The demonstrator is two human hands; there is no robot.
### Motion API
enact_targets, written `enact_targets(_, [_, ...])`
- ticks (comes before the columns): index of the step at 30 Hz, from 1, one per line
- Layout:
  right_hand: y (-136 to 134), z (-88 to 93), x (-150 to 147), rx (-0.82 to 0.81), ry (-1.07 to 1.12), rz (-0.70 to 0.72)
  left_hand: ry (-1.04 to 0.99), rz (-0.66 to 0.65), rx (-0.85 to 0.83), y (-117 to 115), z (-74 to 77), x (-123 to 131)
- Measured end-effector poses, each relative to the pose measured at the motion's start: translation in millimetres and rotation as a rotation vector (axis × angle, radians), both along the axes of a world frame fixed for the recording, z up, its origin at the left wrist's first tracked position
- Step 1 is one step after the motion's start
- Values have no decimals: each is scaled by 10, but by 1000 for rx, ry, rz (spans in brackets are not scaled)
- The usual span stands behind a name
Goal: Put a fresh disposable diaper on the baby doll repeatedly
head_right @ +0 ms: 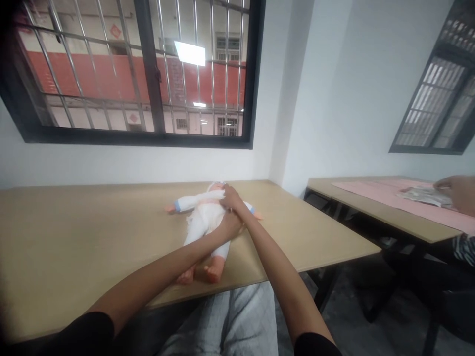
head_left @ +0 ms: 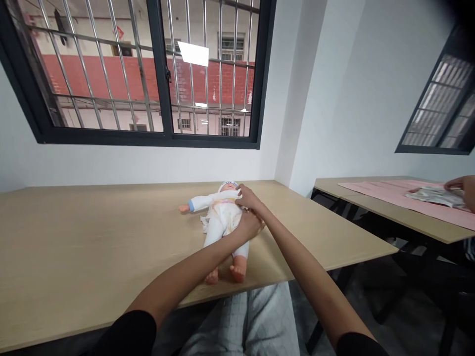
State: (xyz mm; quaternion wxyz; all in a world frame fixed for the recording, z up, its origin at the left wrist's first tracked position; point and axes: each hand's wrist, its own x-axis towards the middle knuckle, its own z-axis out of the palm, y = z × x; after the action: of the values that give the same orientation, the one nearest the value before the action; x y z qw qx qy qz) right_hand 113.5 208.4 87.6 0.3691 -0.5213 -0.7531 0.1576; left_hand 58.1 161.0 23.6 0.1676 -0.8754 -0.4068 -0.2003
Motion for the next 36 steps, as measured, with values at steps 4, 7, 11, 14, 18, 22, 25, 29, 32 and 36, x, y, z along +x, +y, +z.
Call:
enact_targets(4, [23, 36, 72, 6, 248, 105, 78, 97, 52, -32, 22, -22])
enact_targets(7, [66, 66, 178, 35, 492, 111, 93, 121, 78, -48, 7, -36])
enact_targets(11, [103, -23, 372, 72, 622, 66, 40, 141, 115, -61, -6, -50])
enact_targets(14, [121, -229, 508, 80, 666, 7, -8, 210, 131, -81, 18, -70])
enact_targets(18, [140, -621, 660, 101, 653, -187, -41, 313, 95, -108, 58, -107])
enact_targets(22, [137, -929, 786, 155, 320, -369, -68, 343, 57, -109, 59, -128])
enact_targets(25, [124, -1006, 829, 124, 147, -429, -54, 355, 55, -96, 45, -132])
enact_targets(29, [95, -984, 808, 93, 58, -451, -45, 334, 36, -100, 48, -147])
enact_targets(32, [70, -960, 778, 88, -9, -424, -78, 319, 29, -113, 57, -175])
enact_targets(36, [48, -950, 761, 88, -50, -428, -113, 278, 67, -107, 57, -218])
